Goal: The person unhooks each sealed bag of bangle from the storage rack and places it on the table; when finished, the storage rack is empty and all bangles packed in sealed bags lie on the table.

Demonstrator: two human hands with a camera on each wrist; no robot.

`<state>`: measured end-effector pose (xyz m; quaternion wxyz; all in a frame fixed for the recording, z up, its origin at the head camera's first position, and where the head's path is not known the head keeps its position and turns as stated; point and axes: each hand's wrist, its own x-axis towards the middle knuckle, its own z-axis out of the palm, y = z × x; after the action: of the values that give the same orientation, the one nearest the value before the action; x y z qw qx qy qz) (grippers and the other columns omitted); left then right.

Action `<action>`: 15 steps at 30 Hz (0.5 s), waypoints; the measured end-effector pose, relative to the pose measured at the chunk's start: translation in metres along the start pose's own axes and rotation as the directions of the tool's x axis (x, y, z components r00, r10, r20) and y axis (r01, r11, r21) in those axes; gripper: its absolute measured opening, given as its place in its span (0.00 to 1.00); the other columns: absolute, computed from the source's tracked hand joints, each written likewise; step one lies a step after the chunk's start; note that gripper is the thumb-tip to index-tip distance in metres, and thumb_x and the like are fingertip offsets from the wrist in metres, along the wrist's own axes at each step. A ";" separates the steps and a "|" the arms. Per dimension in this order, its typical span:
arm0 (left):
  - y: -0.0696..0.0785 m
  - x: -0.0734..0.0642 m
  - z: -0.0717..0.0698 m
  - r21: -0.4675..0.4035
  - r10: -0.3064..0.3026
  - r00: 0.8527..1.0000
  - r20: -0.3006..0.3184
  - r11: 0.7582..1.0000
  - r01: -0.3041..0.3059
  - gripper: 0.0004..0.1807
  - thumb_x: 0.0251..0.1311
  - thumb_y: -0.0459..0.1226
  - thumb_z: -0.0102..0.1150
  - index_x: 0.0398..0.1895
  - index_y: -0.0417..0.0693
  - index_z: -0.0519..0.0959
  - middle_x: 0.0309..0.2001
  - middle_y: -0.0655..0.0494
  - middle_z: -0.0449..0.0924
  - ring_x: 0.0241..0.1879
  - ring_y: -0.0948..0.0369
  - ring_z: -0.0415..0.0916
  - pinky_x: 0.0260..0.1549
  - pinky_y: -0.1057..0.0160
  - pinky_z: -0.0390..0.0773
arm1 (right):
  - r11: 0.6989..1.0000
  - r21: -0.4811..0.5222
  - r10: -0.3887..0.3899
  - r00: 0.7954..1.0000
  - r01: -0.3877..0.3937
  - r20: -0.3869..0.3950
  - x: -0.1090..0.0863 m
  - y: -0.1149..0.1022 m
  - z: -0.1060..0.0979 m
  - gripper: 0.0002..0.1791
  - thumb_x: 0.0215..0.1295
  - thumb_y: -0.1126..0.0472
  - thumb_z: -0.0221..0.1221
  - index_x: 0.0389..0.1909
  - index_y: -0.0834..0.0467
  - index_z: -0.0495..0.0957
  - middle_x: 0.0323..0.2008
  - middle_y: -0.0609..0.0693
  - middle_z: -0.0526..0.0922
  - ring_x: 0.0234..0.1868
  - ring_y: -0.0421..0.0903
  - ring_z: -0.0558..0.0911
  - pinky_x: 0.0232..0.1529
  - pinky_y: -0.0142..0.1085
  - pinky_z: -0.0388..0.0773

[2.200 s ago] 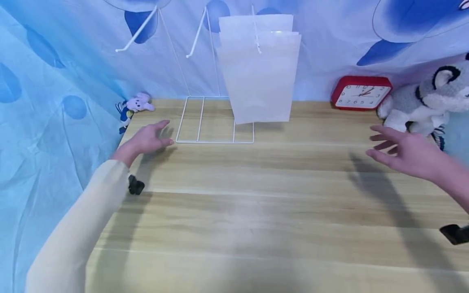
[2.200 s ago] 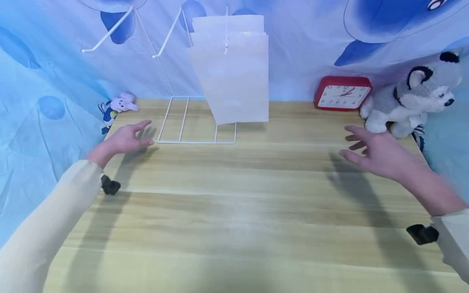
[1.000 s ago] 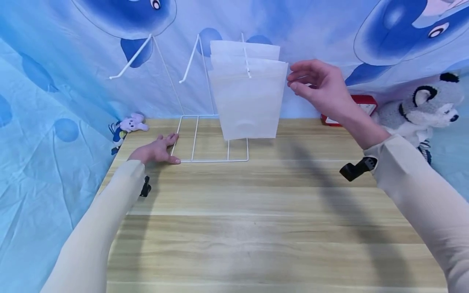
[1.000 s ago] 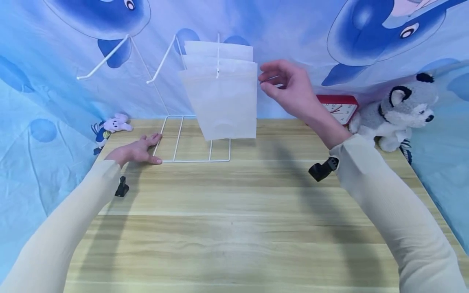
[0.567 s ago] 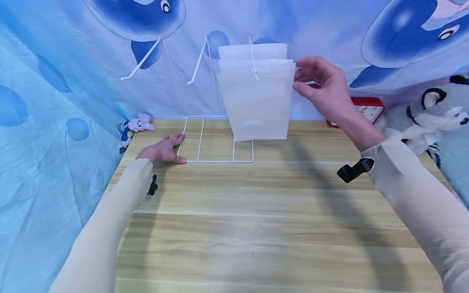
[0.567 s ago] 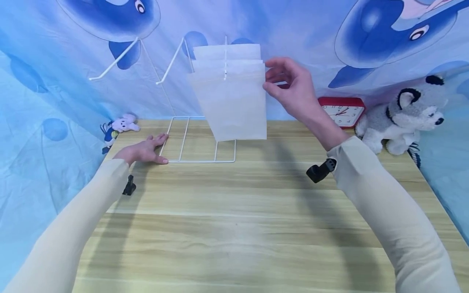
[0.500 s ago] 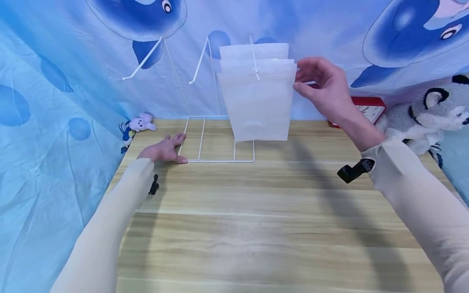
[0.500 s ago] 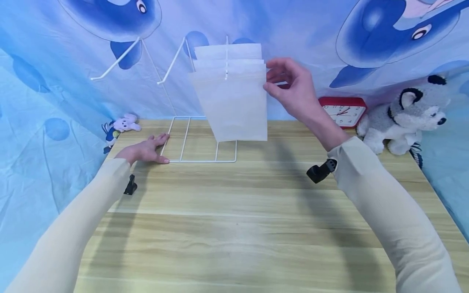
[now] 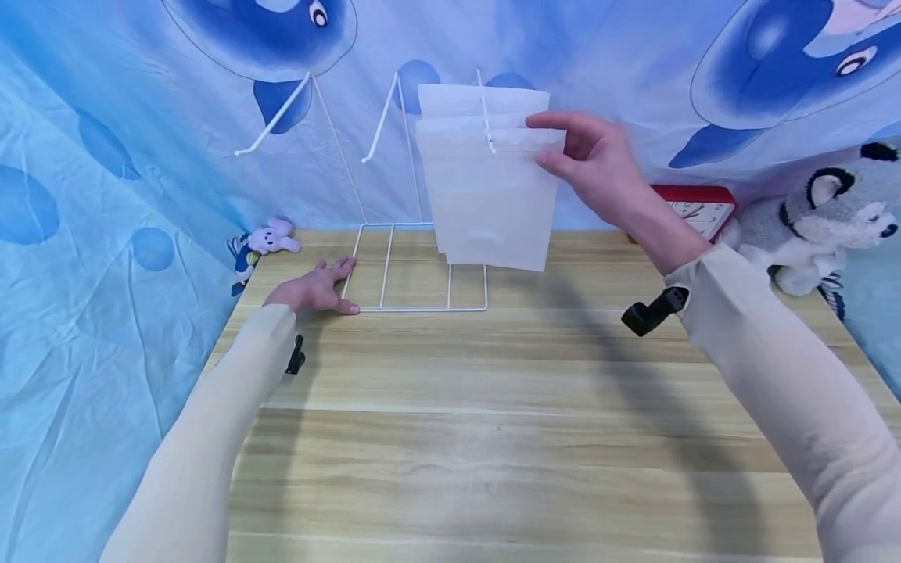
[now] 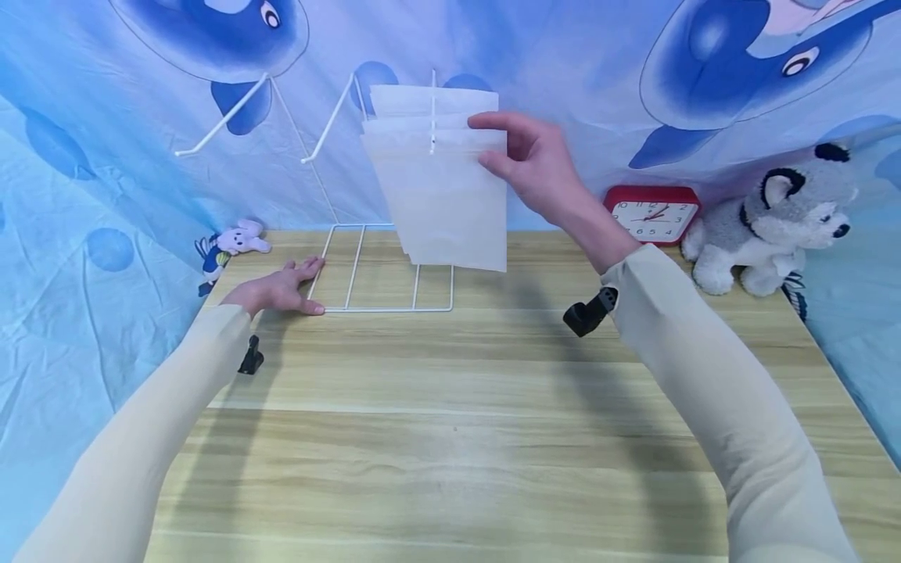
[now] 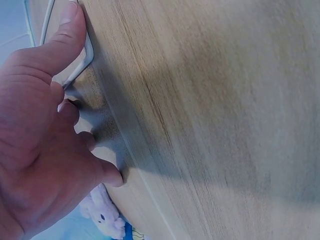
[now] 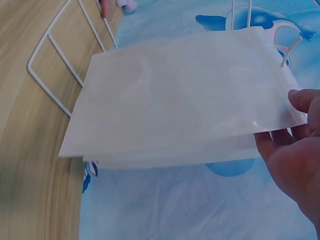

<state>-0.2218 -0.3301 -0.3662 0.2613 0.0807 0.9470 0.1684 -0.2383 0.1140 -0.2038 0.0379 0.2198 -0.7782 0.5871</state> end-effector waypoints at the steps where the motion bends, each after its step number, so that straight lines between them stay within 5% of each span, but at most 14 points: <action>1: 0.000 0.000 0.000 0.001 0.002 1.000 0.003 1.000 -0.002 0.57 0.63 0.49 0.66 0.80 0.41 0.36 0.79 0.38 0.29 0.73 0.33 0.22 0.67 0.31 0.34 | 1.000 0.009 0.015 1.000 -0.015 0.011 0.002 0.000 0.001 0.22 0.70 0.67 0.61 0.62 0.51 0.80 0.41 0.54 0.82 0.42 0.49 0.81 0.47 0.32 0.78; 9: -0.001 0.000 -0.002 0.001 0.027 1.000 0.013 1.000 -0.027 0.58 0.63 0.47 0.67 0.80 0.40 0.36 0.79 0.37 0.28 0.72 0.31 0.22 0.66 0.29 0.34 | 0.996 0.043 0.075 0.997 -0.076 0.026 0.011 -0.005 0.005 0.17 0.71 0.64 0.60 0.59 0.51 0.83 0.57 0.53 0.78 0.49 0.50 0.81 0.53 0.35 0.78; 15: 0.002 0.001 -0.003 -0.008 0.018 1.000 0.017 1.000 -0.018 0.57 0.64 0.47 0.66 0.80 0.41 0.35 0.79 0.38 0.28 0.73 0.32 0.22 0.66 0.29 0.34 | 0.987 0.126 0.102 0.995 -0.104 0.022 0.009 -0.009 0.003 0.15 0.70 0.65 0.61 0.55 0.52 0.85 0.46 0.56 0.80 0.47 0.51 0.81 0.48 0.32 0.79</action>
<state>-0.2240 -0.3292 -0.3635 0.2683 0.0895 0.9433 0.1737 -0.2422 0.1063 -0.1943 -0.0127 0.1860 -0.7497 0.6350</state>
